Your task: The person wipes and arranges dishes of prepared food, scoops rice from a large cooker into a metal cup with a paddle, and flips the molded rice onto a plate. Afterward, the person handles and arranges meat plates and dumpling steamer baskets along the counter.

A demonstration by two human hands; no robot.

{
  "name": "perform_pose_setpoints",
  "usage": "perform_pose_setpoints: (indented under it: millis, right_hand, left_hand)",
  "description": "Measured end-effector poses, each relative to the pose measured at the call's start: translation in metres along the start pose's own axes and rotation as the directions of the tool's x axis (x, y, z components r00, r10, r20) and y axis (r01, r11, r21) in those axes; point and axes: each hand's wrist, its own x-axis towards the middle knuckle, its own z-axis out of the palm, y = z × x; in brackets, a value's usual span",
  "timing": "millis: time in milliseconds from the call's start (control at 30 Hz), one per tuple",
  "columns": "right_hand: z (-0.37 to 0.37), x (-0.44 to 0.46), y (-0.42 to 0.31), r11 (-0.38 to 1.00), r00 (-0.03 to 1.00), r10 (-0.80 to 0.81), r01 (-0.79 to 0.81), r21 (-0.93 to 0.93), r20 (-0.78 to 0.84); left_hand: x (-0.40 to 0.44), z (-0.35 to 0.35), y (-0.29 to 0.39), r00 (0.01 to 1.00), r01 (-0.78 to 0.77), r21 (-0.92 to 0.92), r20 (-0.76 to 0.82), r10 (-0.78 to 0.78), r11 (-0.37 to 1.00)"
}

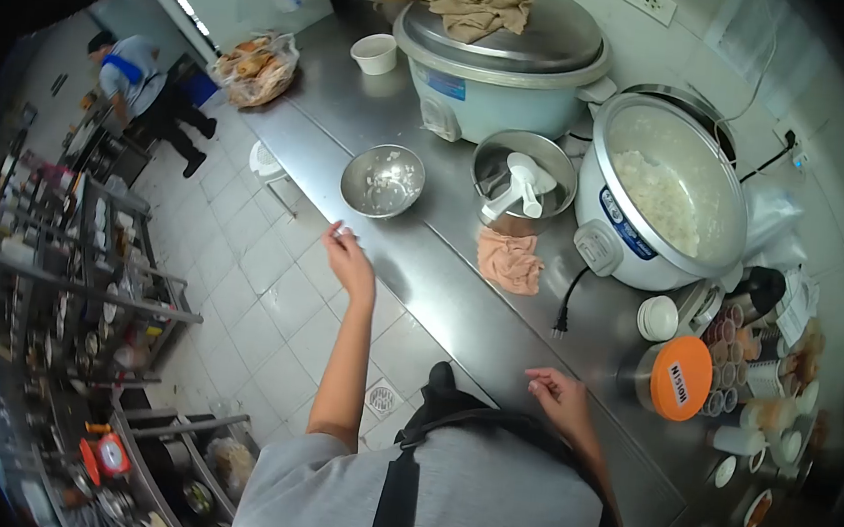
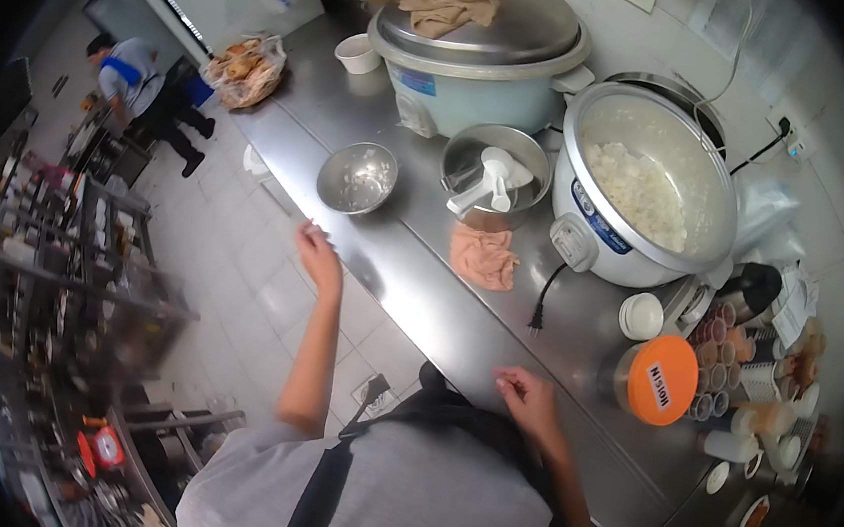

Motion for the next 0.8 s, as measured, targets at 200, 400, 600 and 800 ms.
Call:
perform_pose_setpoints:
  millis: [200, 400, 600, 800]
  right_hand:
    - [-0.002, 0.068, -0.039, 0.996, 0.987, 0.014, 0.001, 0.090, -0.162]
    - [-0.017, 0.147, -0.135, 0.938, 0.909, -0.345, 0.340, -0.063, -0.233]
    - [0.013, 0.190, -0.158, 0.896, 0.890, -0.443, 0.436, -0.086, -0.111]
    - [0.023, 0.220, -0.164, 0.671, 0.853, -0.185, 0.472, 0.571, -0.488]
  left_hand:
    - [0.085, 0.058, 0.092, 0.849, -0.494, -0.024, 0.205, 0.488, 0.869]
    - [0.133, 0.185, 0.221, 0.570, -0.713, -0.217, 0.372, 0.732, 0.666]
    - [0.191, 0.297, 0.251, 0.333, -0.939, 0.208, 0.355, 0.874, 0.273]
    - [0.159, 0.286, 0.282, 0.159, -0.559, -0.234, 0.912, 0.379, 0.796]
